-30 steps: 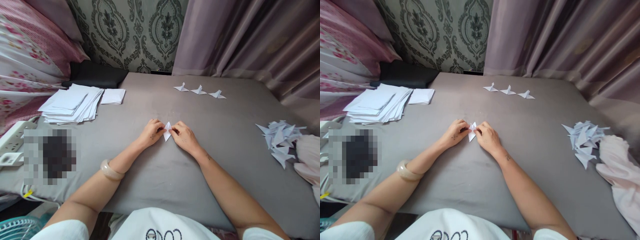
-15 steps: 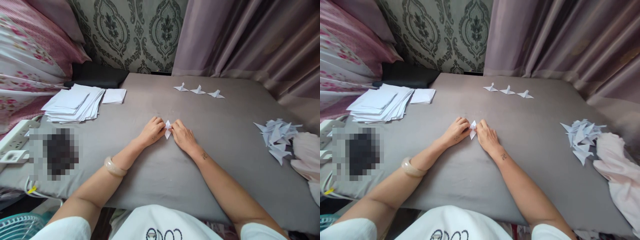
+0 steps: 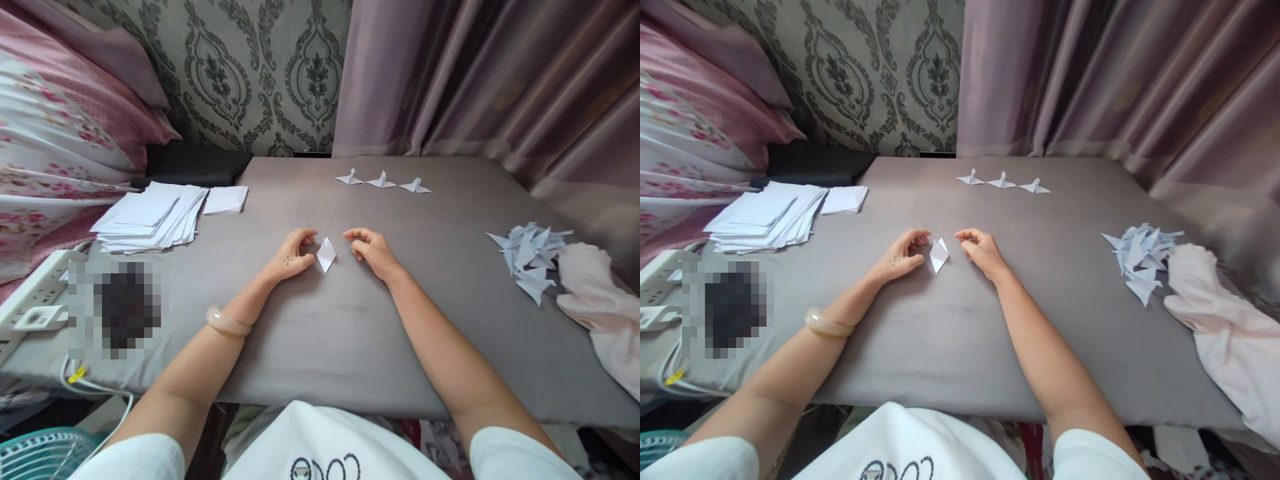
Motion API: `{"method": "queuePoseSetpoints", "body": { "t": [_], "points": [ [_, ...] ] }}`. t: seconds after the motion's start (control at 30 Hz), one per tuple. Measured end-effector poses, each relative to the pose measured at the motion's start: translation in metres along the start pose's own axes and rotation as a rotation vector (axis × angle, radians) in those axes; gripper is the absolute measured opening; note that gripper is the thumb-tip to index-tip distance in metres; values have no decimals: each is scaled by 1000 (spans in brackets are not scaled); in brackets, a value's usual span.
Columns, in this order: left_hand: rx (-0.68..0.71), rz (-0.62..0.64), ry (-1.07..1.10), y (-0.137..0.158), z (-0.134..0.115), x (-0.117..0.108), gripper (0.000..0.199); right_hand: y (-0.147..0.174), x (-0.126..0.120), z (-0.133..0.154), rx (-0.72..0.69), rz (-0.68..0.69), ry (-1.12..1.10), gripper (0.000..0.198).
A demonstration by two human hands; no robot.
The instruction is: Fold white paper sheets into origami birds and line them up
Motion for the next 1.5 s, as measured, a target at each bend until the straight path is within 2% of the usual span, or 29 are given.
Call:
{"method": "queuePoseSetpoints", "body": {
  "t": [0.1,0.2,0.4,0.57,0.93,1.2,1.5],
  "points": [
    [-37,-72,99,0,6,-5,56,-1,2,-1,-17,5,-20,32],
    [-43,-83,118,0,4,-7,52,-1,3,-2,-37,0,-17,32],
    [26,44,66,-5,-15,9,43,2,4,0,-96,-1,28,32],
    [18,83,46,-16,-14,23,38,1,5,-3,-130,-10,55,33],
    [68,-21,115,-13,-3,16,23,3,16,4,-162,-5,115,20],
    [77,-32,48,-12,-14,15,13,9,20,9,-232,-32,186,16],
    [71,-37,85,-12,-12,16,11,10,22,5,-256,-34,232,15]
  ]
}}
Point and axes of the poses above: each hand's wrist, its own y-axis away from the middle knuckle, its own x-axis out of the palm, z = x × y, the point moved 7 cm from there along -y, towards the middle knuckle, and after that the axes turned 5 degrees about x, right-handed, at the moved point
